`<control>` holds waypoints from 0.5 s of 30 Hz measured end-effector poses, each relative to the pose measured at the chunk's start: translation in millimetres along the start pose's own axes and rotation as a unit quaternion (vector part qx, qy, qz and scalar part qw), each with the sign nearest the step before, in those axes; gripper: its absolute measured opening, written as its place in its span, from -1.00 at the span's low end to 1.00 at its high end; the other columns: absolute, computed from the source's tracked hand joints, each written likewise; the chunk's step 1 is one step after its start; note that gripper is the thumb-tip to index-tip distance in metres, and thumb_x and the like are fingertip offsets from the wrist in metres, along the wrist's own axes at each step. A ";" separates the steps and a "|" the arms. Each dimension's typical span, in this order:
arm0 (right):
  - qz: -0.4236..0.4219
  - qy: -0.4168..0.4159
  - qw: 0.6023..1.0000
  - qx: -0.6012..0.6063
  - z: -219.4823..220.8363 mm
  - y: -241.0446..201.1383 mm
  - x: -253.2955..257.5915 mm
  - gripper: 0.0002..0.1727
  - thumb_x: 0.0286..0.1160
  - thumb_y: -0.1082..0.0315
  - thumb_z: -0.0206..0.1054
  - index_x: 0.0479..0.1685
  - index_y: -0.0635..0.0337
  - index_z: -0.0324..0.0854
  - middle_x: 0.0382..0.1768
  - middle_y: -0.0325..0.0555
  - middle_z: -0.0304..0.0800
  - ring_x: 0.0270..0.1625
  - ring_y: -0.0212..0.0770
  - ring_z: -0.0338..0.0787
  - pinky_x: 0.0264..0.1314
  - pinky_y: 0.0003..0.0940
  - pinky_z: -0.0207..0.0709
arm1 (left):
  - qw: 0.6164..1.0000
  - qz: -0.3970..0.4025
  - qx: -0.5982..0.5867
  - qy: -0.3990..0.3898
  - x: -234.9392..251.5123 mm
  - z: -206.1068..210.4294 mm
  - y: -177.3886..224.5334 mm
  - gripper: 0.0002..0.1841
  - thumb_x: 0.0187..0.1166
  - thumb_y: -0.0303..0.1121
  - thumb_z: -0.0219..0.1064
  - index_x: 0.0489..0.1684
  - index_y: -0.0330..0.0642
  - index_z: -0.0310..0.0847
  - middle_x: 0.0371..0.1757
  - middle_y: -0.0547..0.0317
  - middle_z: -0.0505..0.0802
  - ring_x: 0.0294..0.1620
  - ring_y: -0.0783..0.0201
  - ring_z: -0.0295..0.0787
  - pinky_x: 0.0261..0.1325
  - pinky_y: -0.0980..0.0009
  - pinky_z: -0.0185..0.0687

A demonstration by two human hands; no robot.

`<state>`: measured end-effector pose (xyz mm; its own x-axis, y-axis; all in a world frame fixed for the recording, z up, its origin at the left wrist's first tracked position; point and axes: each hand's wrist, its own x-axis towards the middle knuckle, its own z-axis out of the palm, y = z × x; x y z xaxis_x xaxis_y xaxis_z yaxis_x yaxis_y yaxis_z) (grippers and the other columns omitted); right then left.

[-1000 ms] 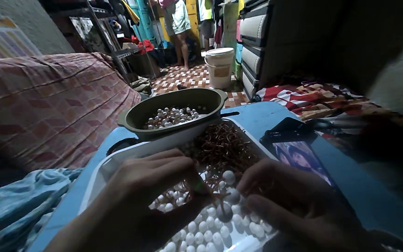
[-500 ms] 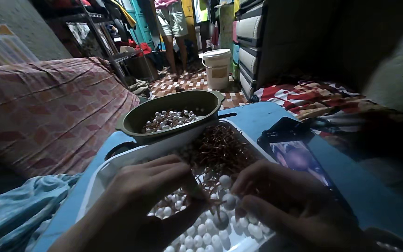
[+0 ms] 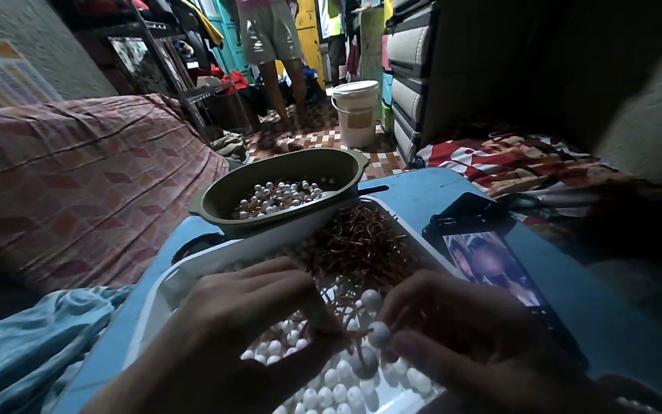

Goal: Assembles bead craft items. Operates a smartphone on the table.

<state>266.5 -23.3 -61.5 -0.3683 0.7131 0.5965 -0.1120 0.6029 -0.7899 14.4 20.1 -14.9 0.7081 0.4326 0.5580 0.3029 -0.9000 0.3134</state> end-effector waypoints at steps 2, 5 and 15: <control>0.005 0.010 1.000 0.002 0.9 -0.7 -0.3 -0.82 0.70 0.37 0.24 0.04 0.30 0.60 -0.07 -0.30 0.82 -0.19 -0.78 0.66 -0.23 -0.86 0.50 | 1.000 -0.003 0.000 0.003 0.1 -0.1 -0.3 -0.79 0.59 -0.09 0.39 -0.28 0.01 0.73 -0.27 0.44 0.82 -0.07 0.70 0.72 0.00 0.77 0.59; 0.012 0.032 0.999 0.015 2.6 -2.0 -0.6 -0.83 0.72 0.37 0.22 0.07 0.26 0.59 -0.02 -0.34 0.81 -0.11 -0.74 0.73 -0.15 -0.81 0.60 | 1.000 -0.002 0.000 0.006 -0.5 -0.5 -1.5 -0.80 0.59 -0.09 0.39 -0.28 0.02 0.74 -0.28 0.45 0.82 -0.07 0.69 0.73 0.01 0.76 0.61; 0.009 0.023 1.000 0.017 1.5 -1.6 0.1 -0.83 0.72 0.35 0.22 0.06 0.26 0.59 -0.05 -0.34 0.81 -0.17 -0.76 0.69 -0.21 -0.85 0.54 | 1.000 -0.007 -0.002 0.007 0.5 -1.1 -0.6 -0.81 0.58 -0.11 0.40 -0.29 0.01 0.74 -0.27 0.45 0.82 -0.09 0.71 0.71 -0.01 0.78 0.60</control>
<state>265.3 -24.7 -60.4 -0.3272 0.7400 0.5877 -0.1380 0.5778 -0.8044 13.9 20.9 -14.0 0.6948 0.4450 0.5650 0.3097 -0.8941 0.3235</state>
